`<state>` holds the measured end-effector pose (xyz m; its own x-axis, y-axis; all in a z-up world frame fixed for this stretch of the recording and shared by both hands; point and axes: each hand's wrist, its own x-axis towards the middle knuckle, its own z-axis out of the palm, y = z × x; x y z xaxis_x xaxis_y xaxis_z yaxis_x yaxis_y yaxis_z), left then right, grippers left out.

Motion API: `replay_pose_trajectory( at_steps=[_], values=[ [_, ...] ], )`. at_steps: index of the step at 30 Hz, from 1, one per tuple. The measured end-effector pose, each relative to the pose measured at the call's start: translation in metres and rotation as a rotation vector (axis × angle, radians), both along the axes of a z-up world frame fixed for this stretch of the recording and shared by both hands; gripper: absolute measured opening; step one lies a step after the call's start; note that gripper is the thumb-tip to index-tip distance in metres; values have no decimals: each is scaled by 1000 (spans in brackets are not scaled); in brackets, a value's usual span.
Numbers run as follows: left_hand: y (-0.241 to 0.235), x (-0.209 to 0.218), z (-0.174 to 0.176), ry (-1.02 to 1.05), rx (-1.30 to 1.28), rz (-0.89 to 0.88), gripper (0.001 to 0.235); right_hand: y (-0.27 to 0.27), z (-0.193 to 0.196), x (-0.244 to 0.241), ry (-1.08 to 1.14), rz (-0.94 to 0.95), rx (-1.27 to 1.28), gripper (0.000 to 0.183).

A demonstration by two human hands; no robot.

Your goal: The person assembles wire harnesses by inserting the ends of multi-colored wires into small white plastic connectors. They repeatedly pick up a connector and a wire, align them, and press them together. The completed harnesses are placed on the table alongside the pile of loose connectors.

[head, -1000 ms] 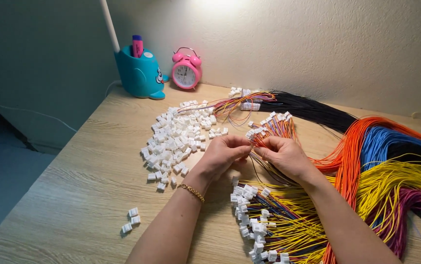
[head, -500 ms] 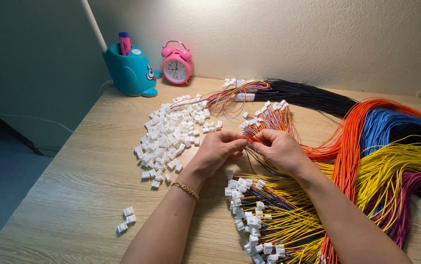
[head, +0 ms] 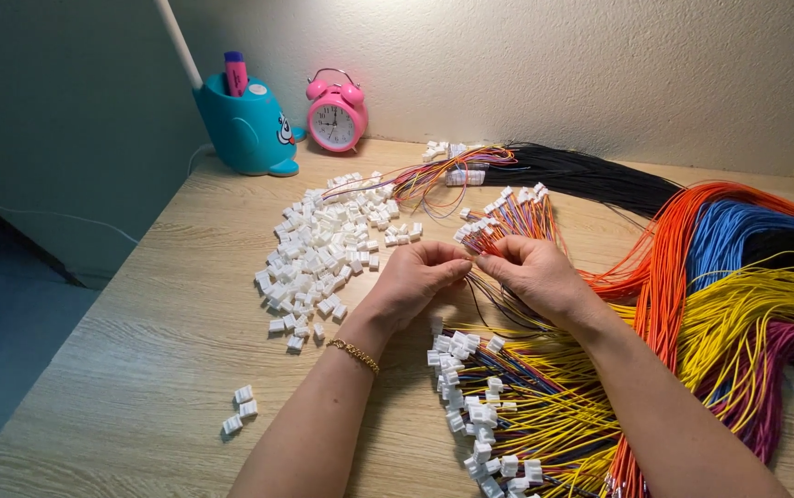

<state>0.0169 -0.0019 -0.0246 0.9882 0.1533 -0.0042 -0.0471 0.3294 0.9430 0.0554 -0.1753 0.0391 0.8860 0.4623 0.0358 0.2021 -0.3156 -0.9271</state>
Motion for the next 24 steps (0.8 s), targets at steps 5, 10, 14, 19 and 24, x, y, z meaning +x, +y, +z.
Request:
replay_pose_trajectory(
  at_steps=[5,10,14,19,24],
  values=[
    [5,-15,18,30,-103,-19,21,0,-2,3,20,-34,10,12],
    [6,-11,14,22,-192,-29,27,-2,-3,7,33,-87,-8,13],
    [4,-15,18,31,-272,-57,31,3,2,-1,2,-85,-133,10],
    [5,-16,17,24,-303,-89,33,3,1,-1,-25,-95,-190,8],
    [6,-17,20,26,-328,-104,34,2,3,-2,-43,-127,-247,17]
  ],
)
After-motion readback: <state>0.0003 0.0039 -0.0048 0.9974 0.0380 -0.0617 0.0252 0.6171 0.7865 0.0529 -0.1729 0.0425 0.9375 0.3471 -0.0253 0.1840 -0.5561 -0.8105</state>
